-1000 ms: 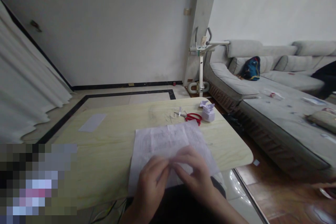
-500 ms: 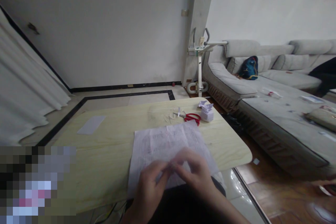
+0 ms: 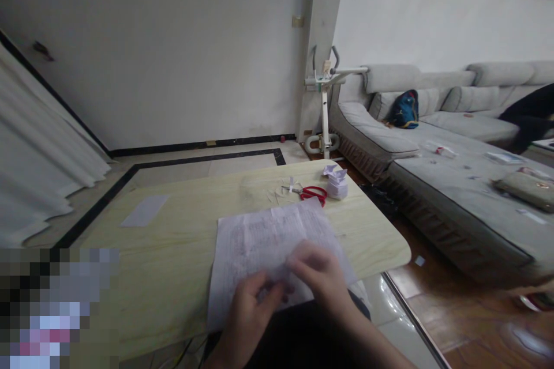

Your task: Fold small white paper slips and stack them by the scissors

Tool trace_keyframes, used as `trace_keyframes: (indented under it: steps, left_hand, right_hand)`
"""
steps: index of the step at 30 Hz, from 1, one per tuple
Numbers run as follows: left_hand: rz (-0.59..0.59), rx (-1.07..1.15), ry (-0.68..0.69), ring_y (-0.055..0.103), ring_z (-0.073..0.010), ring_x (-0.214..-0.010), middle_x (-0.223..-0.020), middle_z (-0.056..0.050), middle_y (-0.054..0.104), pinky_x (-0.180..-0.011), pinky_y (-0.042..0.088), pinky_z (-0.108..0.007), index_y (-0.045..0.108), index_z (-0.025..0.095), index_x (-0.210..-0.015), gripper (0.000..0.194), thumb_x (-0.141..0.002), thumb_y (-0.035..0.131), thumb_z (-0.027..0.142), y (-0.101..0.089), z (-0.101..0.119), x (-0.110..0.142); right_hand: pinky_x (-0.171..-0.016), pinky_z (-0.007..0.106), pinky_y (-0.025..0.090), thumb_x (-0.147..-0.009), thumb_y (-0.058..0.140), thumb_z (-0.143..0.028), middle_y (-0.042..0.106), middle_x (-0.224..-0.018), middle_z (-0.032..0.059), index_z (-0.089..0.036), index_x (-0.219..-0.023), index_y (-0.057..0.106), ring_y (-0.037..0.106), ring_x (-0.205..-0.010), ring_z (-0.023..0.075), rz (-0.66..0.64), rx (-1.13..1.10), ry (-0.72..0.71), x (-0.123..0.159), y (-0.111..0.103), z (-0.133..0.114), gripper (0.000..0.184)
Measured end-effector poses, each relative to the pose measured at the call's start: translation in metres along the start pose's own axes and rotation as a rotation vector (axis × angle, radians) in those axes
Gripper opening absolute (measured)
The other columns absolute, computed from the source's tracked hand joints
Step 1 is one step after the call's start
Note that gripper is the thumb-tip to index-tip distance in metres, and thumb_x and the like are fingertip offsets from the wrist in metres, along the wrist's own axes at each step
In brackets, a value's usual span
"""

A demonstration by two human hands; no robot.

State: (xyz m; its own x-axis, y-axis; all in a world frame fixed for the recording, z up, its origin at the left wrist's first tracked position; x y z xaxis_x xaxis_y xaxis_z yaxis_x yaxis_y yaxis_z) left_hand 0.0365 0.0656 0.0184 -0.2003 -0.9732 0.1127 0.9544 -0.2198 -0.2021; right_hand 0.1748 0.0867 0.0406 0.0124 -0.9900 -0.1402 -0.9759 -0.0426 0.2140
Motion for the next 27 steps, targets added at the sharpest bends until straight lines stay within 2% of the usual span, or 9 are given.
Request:
trace_keyframes:
  steps: [5,8,11,14,16,18,22,25,27]
  left_hand:
    - [0.040,-0.056,0.010,0.067,-0.0191,-0.064,-0.064,-0.002,0.070,-0.062,0.053,-0.026,0.061,0.020,-0.064,0.030,-0.086,0.056,0.040,-0.004,0.000,0.000]
    - [0.062,-0.079,0.017,0.064,-0.0183,-0.062,-0.062,0.000,0.066,-0.059,0.051,-0.026,0.058,0.021,-0.064,0.029,-0.086,0.055,0.040,-0.007,0.000,-0.001]
    - [0.057,-0.060,0.019,0.063,-0.0177,-0.062,-0.062,0.001,0.064,-0.058,0.051,-0.025,0.054,0.022,-0.065,0.027,-0.085,0.055,0.040,-0.006,-0.002,-0.002]
    - [-0.001,-0.027,-0.013,0.066,-0.0178,-0.067,-0.067,0.000,0.068,-0.063,0.052,-0.024,0.058,0.021,-0.069,0.028,-0.088,0.053,0.040,0.000,-0.005,-0.003]
    - [-0.024,-0.028,-0.017,0.067,-0.0176,-0.070,-0.069,-0.001,0.070,-0.066,0.052,-0.024,0.060,0.020,-0.070,0.029,-0.090,0.051,0.039,0.002,-0.003,-0.003]
    - [-0.013,-0.039,-0.004,0.067,-0.0173,-0.068,-0.066,0.000,0.068,-0.065,0.052,-0.023,0.060,0.020,-0.068,0.030,-0.090,0.051,0.038,0.000,0.001,-0.002]
    - [0.003,-0.037,0.013,0.067,-0.0173,-0.064,-0.063,0.000,0.068,-0.061,0.052,-0.023,0.061,0.021,-0.066,0.030,-0.089,0.052,0.038,0.000,0.005,-0.002]
    - [-0.020,-0.046,0.011,0.069,-0.0182,-0.065,-0.065,-0.001,0.071,-0.062,0.054,-0.023,0.063,0.020,-0.067,0.031,-0.089,0.052,0.039,0.003,0.002,-0.007]
    - [-0.038,-0.081,0.023,0.072,-0.0200,-0.069,-0.069,-0.002,0.075,-0.064,0.056,-0.025,0.067,0.021,-0.070,0.029,-0.088,0.054,0.039,-0.003,0.002,-0.010]
  right_hand:
    - [-0.058,0.025,0.041,-0.072,0.078,-0.031,0.057,-0.060,-0.0034,-0.018,-0.060,0.064,0.052,-0.059,0.0128,0.075,-0.039,0.114,-0.002,-0.005,0.016,0.022]
    - [-0.054,0.025,0.037,-0.073,0.075,-0.036,0.052,-0.057,-0.0040,-0.018,-0.061,0.059,0.047,-0.055,0.0122,-0.023,0.036,0.180,-0.002,0.004,0.020,0.027]
    - [-0.054,0.025,0.034,-0.075,0.072,-0.038,0.048,-0.057,-0.0040,-0.018,-0.058,0.054,0.044,-0.056,0.0120,-0.074,0.156,0.154,-0.001,0.006,0.017,0.032]
    - [-0.055,0.025,0.035,-0.077,0.071,-0.038,0.046,-0.058,-0.0043,-0.018,-0.057,0.051,0.044,-0.058,0.0122,-0.010,0.190,0.093,-0.002,0.000,0.013,0.034]
    - [-0.053,0.024,0.035,-0.077,0.071,-0.041,0.046,-0.057,-0.0049,-0.019,-0.058,0.050,0.044,-0.056,0.0119,0.017,0.167,0.107,-0.002,-0.004,0.017,0.036]
    - [-0.052,0.024,0.035,-0.077,0.071,-0.044,0.047,-0.056,-0.0049,-0.019,-0.060,0.051,0.045,-0.055,0.0119,-0.003,0.153,0.136,-0.003,-0.003,0.021,0.037]
    - [-0.053,0.024,0.039,-0.078,0.071,-0.049,0.053,-0.057,-0.0032,-0.018,-0.063,0.057,0.050,-0.055,0.0127,-0.138,0.163,0.175,-0.002,0.010,0.027,0.037]
    - [-0.050,0.024,0.039,-0.078,0.070,-0.052,0.054,-0.054,-0.0031,-0.019,-0.062,0.055,0.051,-0.052,0.0128,-0.137,0.178,0.197,0.001,0.011,0.028,0.040]
    - [-0.051,0.024,0.040,-0.078,0.069,-0.053,0.055,-0.055,-0.0027,-0.019,-0.062,0.054,0.051,-0.053,0.0133,-0.116,0.188,0.182,0.001,0.010,0.025,0.040]
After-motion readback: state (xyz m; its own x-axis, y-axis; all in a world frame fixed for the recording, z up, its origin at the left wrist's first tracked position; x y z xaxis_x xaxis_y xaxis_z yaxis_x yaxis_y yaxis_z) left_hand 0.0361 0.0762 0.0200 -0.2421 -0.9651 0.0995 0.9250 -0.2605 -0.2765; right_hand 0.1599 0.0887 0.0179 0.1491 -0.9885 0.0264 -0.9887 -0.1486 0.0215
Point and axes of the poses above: each hand's wrist, its own x-axis away from the middle knuckle, its own y-axis out of the palm, z = x × y, the point moved 9 cm from there along -x, towards the middle knuckle
